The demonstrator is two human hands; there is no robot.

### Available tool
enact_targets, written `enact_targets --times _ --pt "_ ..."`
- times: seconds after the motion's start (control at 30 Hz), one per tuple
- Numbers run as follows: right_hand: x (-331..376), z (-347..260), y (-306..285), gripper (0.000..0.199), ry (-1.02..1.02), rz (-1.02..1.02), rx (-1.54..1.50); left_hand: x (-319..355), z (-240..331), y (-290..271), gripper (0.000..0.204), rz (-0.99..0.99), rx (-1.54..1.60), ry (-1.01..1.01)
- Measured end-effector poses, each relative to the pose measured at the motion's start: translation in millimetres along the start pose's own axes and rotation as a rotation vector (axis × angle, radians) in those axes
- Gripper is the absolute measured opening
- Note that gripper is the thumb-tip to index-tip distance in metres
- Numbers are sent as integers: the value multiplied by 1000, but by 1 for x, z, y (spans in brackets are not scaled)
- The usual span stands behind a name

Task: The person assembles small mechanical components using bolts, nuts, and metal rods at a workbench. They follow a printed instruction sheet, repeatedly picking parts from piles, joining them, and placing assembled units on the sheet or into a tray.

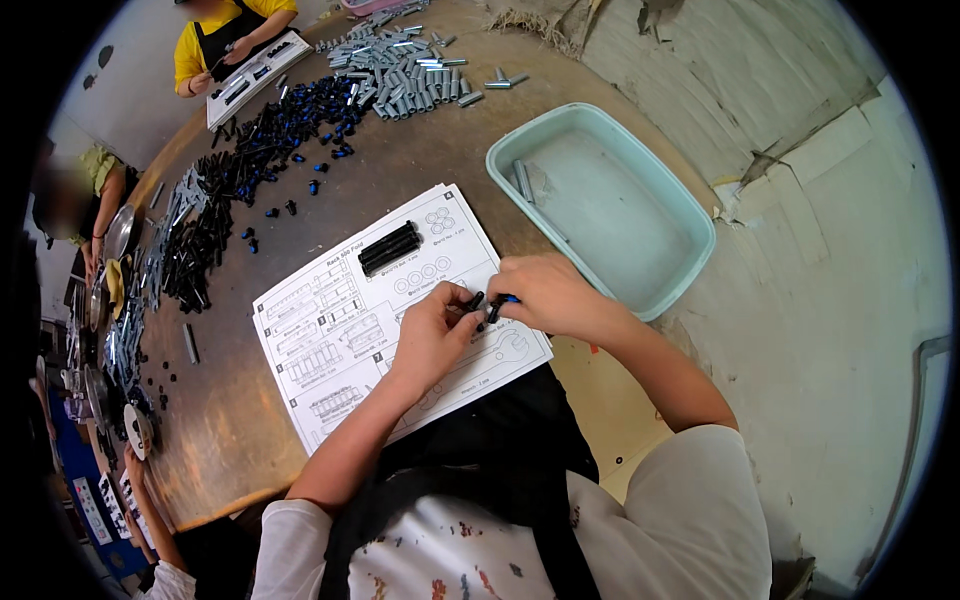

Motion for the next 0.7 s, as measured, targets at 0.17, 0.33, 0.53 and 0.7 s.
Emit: enact_targets --times 0.17,0.33,0.53,0.7 --pt "-12 -7 3 18 -36 -9 73 2 -21 -6 21 49 177 -47" --pt "5 9 -12 17 279 104 -270 19 -3 -25 24 96 -43 48" --pt "31 6 1 15 154 431 -327 27 39 -5 27 61 -397 275" --pt "46 -6 17 16 -150 433 -159 26 37 8 25 72 -549 308"
Point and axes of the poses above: each hand's wrist, its own x-axis away from the middle knuckle, its own y-axis out of the palm, z = x × y, the point moved 9 cm from there along -x, towards the middle knuckle, and after that the axes turned 2 degrees about y, right-handed, at the moved point
